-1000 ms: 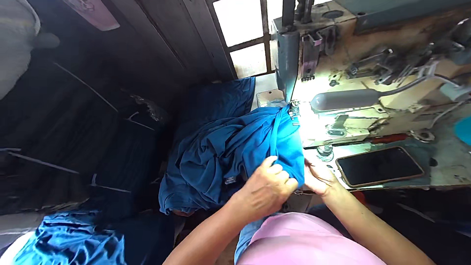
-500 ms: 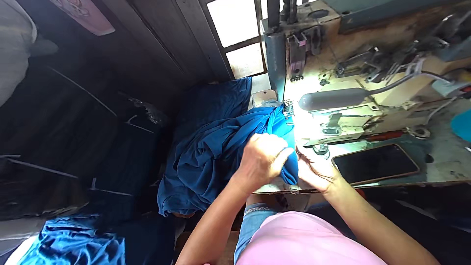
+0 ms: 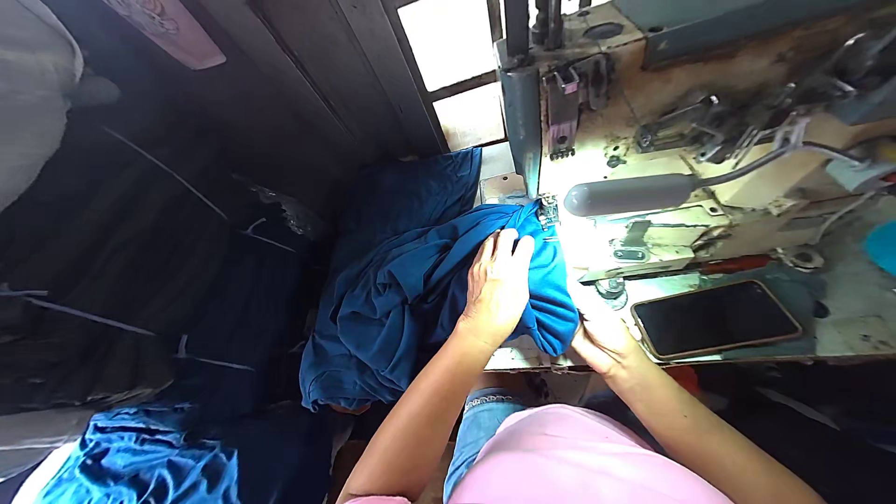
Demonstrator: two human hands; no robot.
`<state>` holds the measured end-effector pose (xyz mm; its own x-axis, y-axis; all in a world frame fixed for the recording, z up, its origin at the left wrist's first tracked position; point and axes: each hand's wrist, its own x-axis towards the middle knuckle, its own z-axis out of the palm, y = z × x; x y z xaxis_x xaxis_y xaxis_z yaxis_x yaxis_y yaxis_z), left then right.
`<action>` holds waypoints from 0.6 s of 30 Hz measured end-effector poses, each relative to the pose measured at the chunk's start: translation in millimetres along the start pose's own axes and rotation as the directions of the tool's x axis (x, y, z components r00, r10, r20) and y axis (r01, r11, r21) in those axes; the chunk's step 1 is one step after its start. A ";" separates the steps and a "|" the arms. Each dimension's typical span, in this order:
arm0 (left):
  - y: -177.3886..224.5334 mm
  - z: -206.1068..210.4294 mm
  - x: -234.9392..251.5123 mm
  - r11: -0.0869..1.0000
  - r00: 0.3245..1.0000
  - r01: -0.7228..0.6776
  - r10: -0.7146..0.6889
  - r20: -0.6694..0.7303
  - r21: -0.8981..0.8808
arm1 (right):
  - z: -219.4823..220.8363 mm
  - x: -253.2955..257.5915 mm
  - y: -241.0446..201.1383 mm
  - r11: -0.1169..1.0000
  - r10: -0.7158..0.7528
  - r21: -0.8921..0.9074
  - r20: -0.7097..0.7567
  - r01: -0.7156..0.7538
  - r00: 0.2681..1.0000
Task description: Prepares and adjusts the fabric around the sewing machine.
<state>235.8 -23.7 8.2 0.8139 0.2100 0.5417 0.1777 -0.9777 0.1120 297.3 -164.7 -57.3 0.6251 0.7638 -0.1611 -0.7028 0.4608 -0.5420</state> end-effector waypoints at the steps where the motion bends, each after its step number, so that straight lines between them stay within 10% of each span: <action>1: 0.9 2.1 -2.9 1.000 0.999 -0.022 0.021 -0.038 -0.016 | 2.9 0.3 1.2 0.996 -0.059 -0.064 -0.042 0.056 0.997; 8: -13.9 -5.8 16.4 0.991 0.996 -0.030 0.041 0.081 -0.132 | 12.6 -12.3 8.4 0.993 0.011 0.119 -0.070 -0.003 0.997; 11: -9.3 -5.7 16.7 0.996 0.995 -0.026 0.034 0.090 -0.089 | 0.4 -2.7 14.7 0.968 -0.206 -0.157 -0.043 0.197 0.978; 14: 2.2 -1.6 10.0 1.000 0.997 -0.010 0.011 0.078 -0.020 | -14.6 8.4 13.9 0.616 -0.484 -0.578 0.258 0.535 0.836; 18: -2.5 -0.7 8.0 0.999 0.995 -0.006 0.011 0.099 -0.050 | -17.9 3.3 13.5 0.580 -0.464 -0.620 0.282 0.528 0.840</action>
<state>241.5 -19.6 12.8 0.8666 0.1990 0.4576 0.1452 -0.9779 0.1504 295.9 -164.1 -80.0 0.7554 0.5548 0.3486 0.1333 0.3907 -0.9108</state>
